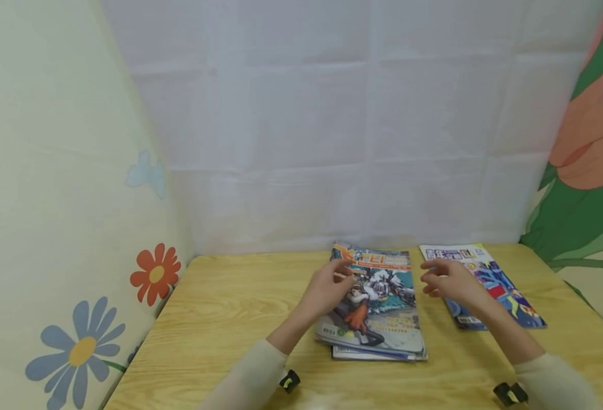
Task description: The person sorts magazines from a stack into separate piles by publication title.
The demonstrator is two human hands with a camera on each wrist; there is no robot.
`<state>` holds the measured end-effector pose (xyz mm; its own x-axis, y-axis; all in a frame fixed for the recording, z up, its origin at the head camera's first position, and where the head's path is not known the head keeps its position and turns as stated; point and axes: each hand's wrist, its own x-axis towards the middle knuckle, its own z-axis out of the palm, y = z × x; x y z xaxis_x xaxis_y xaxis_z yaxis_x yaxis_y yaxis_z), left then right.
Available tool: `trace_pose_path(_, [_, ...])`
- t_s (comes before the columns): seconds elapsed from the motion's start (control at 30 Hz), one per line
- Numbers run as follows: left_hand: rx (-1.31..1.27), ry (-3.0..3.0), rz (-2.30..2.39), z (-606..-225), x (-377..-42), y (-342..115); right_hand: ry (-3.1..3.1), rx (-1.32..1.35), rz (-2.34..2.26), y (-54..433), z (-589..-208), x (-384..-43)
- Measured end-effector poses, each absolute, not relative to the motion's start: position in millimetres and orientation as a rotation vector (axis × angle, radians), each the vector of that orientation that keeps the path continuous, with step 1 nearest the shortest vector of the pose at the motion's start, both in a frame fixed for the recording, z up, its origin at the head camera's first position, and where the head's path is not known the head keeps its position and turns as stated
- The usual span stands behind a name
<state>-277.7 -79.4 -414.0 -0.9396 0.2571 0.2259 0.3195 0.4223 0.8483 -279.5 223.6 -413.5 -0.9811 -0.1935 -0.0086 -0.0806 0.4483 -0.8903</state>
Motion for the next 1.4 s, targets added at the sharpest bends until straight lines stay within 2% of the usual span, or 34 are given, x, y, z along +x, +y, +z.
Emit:
trace_pose_path(0.4, [-0.304, -2.548, -1.525, -442, -299, -105, 2.468, -0.185, -1.569, 217, -428, -284])
trace_pose_path(0.63, [-0.197, -2.693, -1.454, -445, -304, -113, 2.414, -0.108, -1.572, 215, -435, -289])
trace_pose_path(1.13, [-0.181, -2.774, -1.539, -447, -307, -113, 2.343, -0.091, -1.573, 212, -440, -291])
trace_pose_path(1.4, [-0.1, -2.646, -1.979, -451, -314, -117, 2.217, -0.042, -1.717, 216, -447, -293])
